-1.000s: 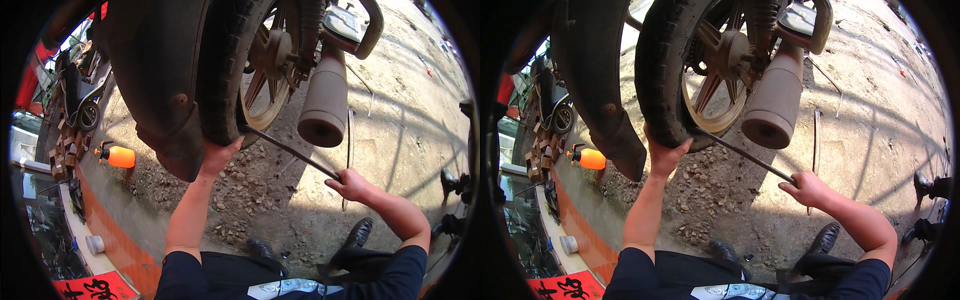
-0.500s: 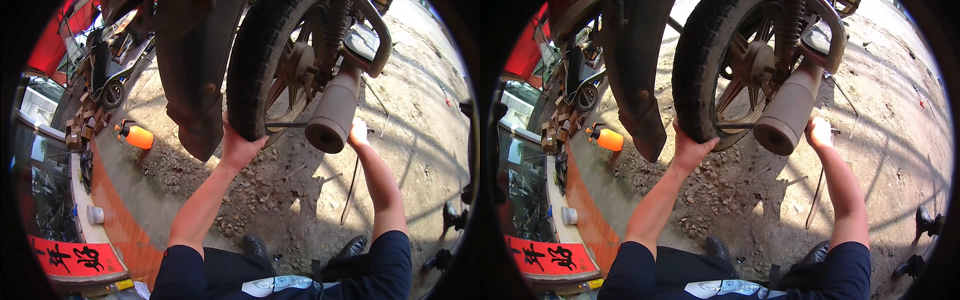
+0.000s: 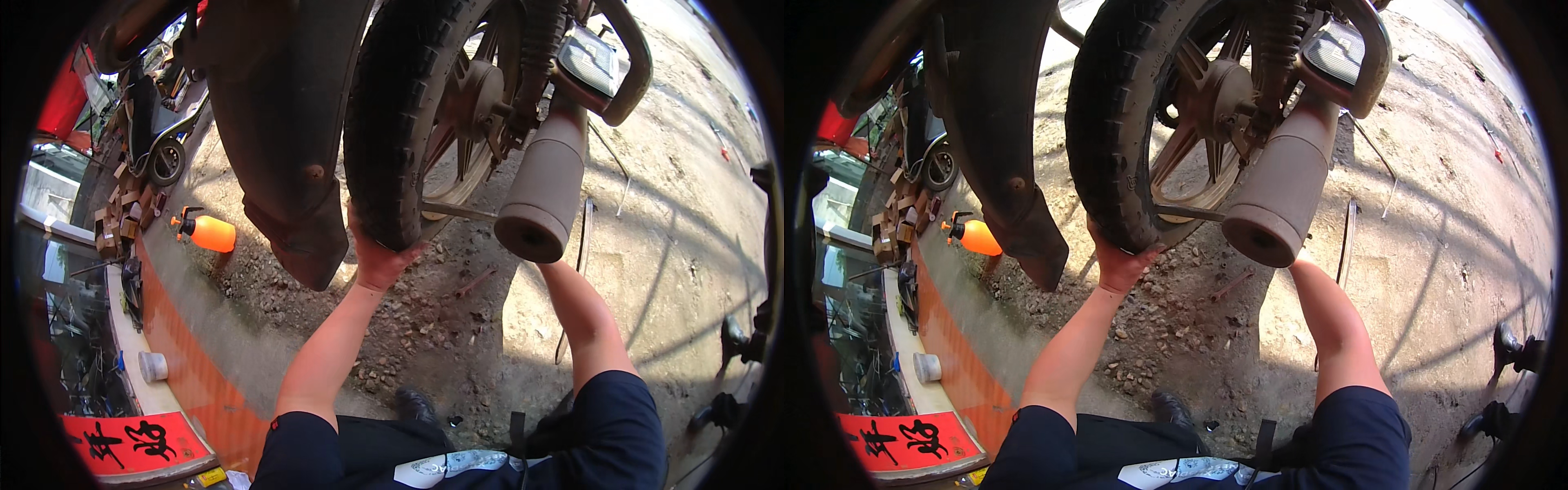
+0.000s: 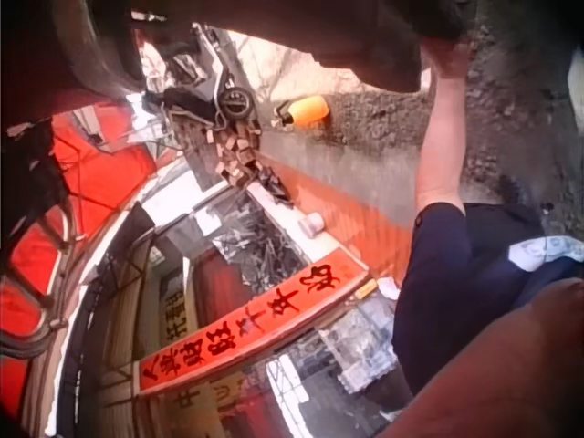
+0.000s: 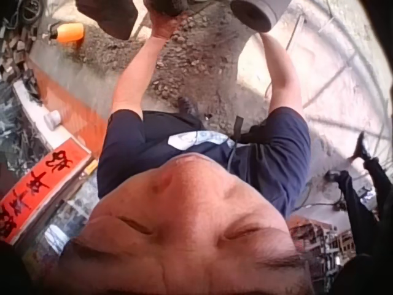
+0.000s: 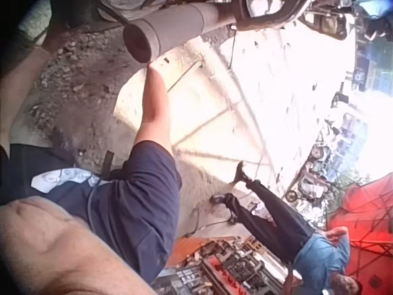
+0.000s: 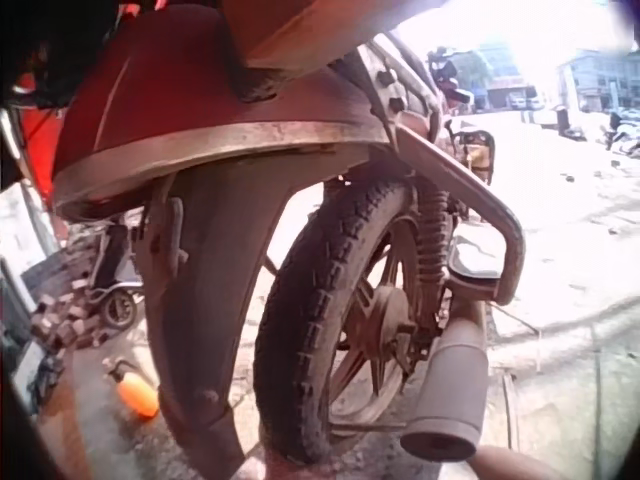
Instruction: The person uses a tire iron to pry the rear tire off a motorcycle rim. They repeatedly lever the bead away from the rim, rotate the wheel, and work the tire off until the inner tube is removed and held in hand.
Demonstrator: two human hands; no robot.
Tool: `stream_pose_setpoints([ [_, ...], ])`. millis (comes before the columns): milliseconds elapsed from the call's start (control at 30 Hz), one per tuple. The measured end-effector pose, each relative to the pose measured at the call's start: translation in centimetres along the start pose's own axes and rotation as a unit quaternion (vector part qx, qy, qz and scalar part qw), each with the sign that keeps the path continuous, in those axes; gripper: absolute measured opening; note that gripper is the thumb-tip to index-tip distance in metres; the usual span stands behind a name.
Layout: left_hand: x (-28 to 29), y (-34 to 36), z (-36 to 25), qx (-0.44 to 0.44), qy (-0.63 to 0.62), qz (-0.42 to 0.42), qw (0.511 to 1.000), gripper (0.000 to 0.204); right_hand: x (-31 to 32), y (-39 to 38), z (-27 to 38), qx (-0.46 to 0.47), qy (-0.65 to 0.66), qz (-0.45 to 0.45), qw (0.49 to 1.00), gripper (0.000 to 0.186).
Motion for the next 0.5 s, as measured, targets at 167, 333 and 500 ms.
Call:
stream_pose_setpoints([
  [167,-0.7,0.4,0.9,0.097,-0.073,0.037,0.992,0.087,-1.1,-2.2,0.3,0.000,0.016,-0.016,1.000,0.023],
  [333,-0.3,4.8,-4.0,0.055,0.060,0.089,0.993,0.073,-2.5,-6.0,2.4,-0.013,0.060,-0.061,0.996,0.026],
  [500,0.3,7.7,-6.6,-0.021,0.073,-0.021,0.997,0.080,-6.1,-11.6,10.6,-0.208,0.329,0.195,0.900,0.016],
])
Point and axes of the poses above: each hand's wrist, its own y-axis towards the middle knuckle, its own x-axis out of the back of the hand, z = x × y, the point moved 7 cm from there along y, towards the middle knuckle, and after that the axes turned 7 degrees about -x, right-handed, at the moved point
